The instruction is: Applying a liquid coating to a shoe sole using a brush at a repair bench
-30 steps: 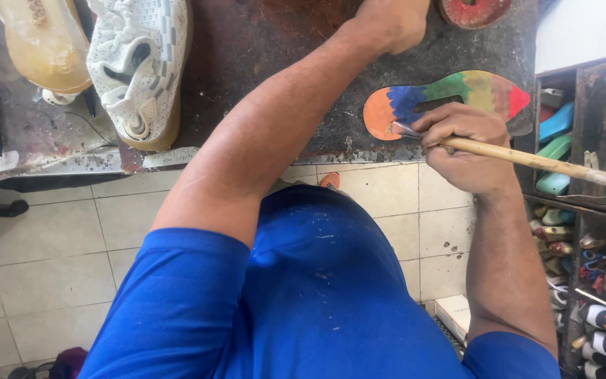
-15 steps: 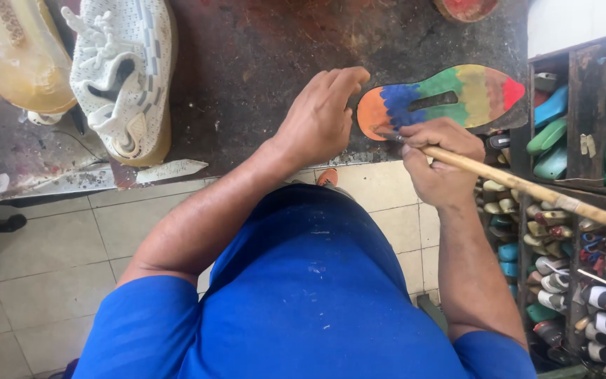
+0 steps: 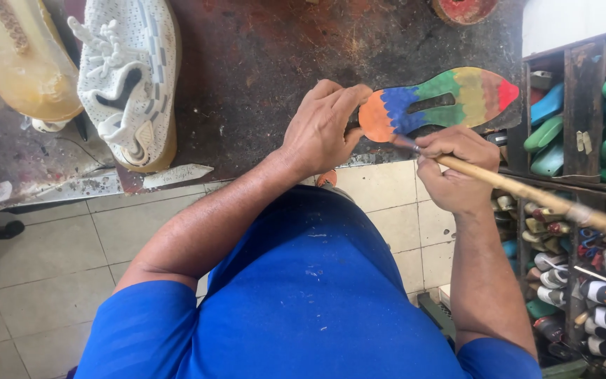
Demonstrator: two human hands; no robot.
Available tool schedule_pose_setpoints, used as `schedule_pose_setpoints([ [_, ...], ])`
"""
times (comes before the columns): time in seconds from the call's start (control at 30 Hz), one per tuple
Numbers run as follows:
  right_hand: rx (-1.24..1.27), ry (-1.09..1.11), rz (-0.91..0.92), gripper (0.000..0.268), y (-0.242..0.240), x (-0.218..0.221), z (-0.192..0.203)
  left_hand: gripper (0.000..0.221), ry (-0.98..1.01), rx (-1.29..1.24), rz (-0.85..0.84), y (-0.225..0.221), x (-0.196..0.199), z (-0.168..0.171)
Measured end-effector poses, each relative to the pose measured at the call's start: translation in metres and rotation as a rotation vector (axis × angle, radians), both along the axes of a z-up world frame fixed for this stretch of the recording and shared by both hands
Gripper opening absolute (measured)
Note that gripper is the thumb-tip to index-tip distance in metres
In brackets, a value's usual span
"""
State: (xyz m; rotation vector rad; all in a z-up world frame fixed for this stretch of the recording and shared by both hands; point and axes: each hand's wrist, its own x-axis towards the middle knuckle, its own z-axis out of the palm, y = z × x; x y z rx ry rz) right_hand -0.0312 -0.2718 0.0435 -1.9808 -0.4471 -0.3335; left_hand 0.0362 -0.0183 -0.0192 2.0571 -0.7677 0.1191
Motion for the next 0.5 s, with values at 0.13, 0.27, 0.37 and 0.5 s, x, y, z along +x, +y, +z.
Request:
schedule_pose_setpoints([
  [0.13, 0.143, 0.086, -0.108, 0.012, -0.013, -0.013, -0.002, 0.064, -0.005, 0.037, 0.003, -0.001, 0.001, -0.001],
  [0.27, -0.006, -0.054, -0.208, 0.011, 0.002, -0.015, -0.019, 0.064, -0.006, 0.038, -0.01, 0.001, 0.0, 0.001],
  [0.37, 0.011, -0.034, -0.195, 0.013, 0.037, -0.023, -0.012, 0.059, -0.003, 0.059, -0.001, 0.002, -0.002, 0.004],
  [0.5, 0.105, -0.034, -0.148, 0.011, 0.037, -0.016, -0.003, 0.056, -0.008, 0.047, -0.005, 0.003, -0.002, 0.004],
])
